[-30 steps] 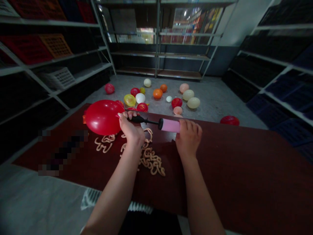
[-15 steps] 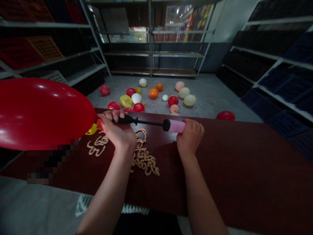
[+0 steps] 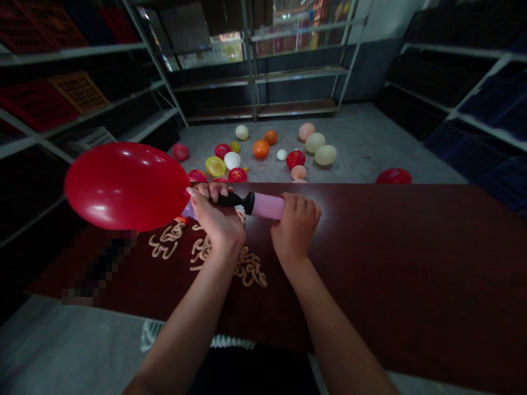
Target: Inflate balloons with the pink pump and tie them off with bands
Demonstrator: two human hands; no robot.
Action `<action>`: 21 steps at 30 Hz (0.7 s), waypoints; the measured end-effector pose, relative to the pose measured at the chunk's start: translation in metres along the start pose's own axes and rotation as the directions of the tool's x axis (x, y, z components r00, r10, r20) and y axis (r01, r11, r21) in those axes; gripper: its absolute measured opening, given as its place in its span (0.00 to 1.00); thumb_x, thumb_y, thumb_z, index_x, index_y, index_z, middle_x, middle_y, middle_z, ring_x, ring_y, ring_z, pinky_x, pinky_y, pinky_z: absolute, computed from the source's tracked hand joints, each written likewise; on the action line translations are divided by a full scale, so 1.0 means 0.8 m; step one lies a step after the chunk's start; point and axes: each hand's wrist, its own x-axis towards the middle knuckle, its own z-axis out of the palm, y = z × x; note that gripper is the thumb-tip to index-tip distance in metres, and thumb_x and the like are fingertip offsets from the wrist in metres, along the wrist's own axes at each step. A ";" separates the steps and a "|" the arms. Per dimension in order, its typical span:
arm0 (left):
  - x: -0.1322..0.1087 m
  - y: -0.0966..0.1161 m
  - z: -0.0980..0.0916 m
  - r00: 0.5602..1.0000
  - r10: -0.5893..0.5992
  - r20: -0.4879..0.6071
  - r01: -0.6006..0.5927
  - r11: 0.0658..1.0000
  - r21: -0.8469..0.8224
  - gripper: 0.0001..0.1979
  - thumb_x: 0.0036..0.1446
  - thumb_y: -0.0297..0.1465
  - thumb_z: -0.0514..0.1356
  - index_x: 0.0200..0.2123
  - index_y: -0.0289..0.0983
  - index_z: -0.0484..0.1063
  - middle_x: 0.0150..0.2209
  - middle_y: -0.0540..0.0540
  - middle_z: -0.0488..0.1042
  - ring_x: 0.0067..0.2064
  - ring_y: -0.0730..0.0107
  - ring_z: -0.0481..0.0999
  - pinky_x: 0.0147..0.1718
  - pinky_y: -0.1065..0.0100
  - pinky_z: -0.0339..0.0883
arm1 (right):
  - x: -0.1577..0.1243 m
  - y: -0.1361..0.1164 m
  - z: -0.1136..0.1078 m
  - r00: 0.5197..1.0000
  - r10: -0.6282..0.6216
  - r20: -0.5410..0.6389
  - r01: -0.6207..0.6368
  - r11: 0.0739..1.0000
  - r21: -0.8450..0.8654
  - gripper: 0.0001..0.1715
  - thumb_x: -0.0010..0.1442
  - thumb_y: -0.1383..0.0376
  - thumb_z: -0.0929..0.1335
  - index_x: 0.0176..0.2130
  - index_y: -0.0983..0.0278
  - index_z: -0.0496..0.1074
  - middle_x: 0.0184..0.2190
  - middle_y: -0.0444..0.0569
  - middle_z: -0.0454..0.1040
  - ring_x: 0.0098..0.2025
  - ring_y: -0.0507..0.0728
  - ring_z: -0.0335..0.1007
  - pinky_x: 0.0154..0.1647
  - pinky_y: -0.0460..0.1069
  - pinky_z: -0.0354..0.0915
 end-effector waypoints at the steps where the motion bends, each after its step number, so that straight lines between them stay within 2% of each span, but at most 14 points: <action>1: 0.001 -0.002 -0.002 1.000 -0.011 0.000 0.011 1.000 -0.017 0.18 0.71 0.37 0.50 0.27 0.39 0.54 0.24 0.54 0.53 0.25 0.75 0.61 0.32 0.71 0.63 | 0.000 0.000 0.001 1.000 -0.015 -0.005 0.015 1.000 0.000 0.20 0.52 0.74 0.64 0.45 0.65 0.72 0.40 0.55 0.75 0.46 0.64 0.66 0.51 0.57 0.59; 4: 0.012 -0.006 -0.013 0.998 -0.058 -0.035 0.056 0.997 -0.047 0.17 0.72 0.35 0.48 0.27 0.38 0.55 0.24 0.54 0.54 0.25 0.75 0.61 0.32 0.71 0.63 | 0.001 0.006 0.006 0.997 -0.072 0.015 0.072 0.997 -0.004 0.20 0.55 0.74 0.64 0.47 0.65 0.72 0.42 0.54 0.76 0.47 0.64 0.66 0.53 0.57 0.58; 7: 0.023 -0.008 -0.025 0.992 -0.097 -0.085 0.095 0.995 -0.032 0.17 0.71 0.37 0.50 0.28 0.39 0.54 0.25 0.54 0.53 0.25 0.76 0.61 0.33 0.71 0.63 | 0.000 0.016 0.015 0.987 -0.144 0.071 0.145 0.989 0.002 0.21 0.57 0.72 0.64 0.50 0.65 0.71 0.45 0.54 0.77 0.49 0.63 0.67 0.55 0.56 0.56; 12: 0.023 0.000 -0.028 0.987 -0.083 -0.137 0.083 0.997 -0.004 0.18 0.69 0.39 0.53 0.27 0.39 0.54 0.24 0.54 0.53 0.25 0.76 0.61 0.32 0.72 0.63 | -0.009 0.026 0.027 0.971 -0.214 0.106 0.212 0.977 0.025 0.22 0.61 0.68 0.64 0.54 0.65 0.70 0.49 0.57 0.76 0.52 0.63 0.69 0.59 0.57 0.57; 16: 0.027 0.022 -0.023 0.988 -0.037 -0.153 0.041 0.999 0.024 0.18 0.68 0.39 0.55 0.27 0.38 0.56 0.24 0.54 0.54 0.25 0.75 0.61 0.31 0.71 0.63 | -0.016 0.023 0.029 0.938 -0.310 0.154 0.312 0.950 0.007 0.23 0.62 0.66 0.65 0.56 0.67 0.69 0.49 0.60 0.77 0.51 0.64 0.72 0.57 0.57 0.62; 21: 0.056 0.067 -0.034 0.985 -0.037 -0.170 0.043 0.999 0.032 0.17 0.69 0.33 0.54 0.26 0.37 0.57 0.23 0.54 0.55 0.24 0.76 0.61 0.28 0.73 0.61 | -0.017 0.011 0.021 0.852 -0.437 0.288 0.424 0.899 0.110 0.26 0.58 0.69 0.67 0.56 0.66 0.68 0.50 0.62 0.77 0.49 0.65 0.74 0.52 0.57 0.68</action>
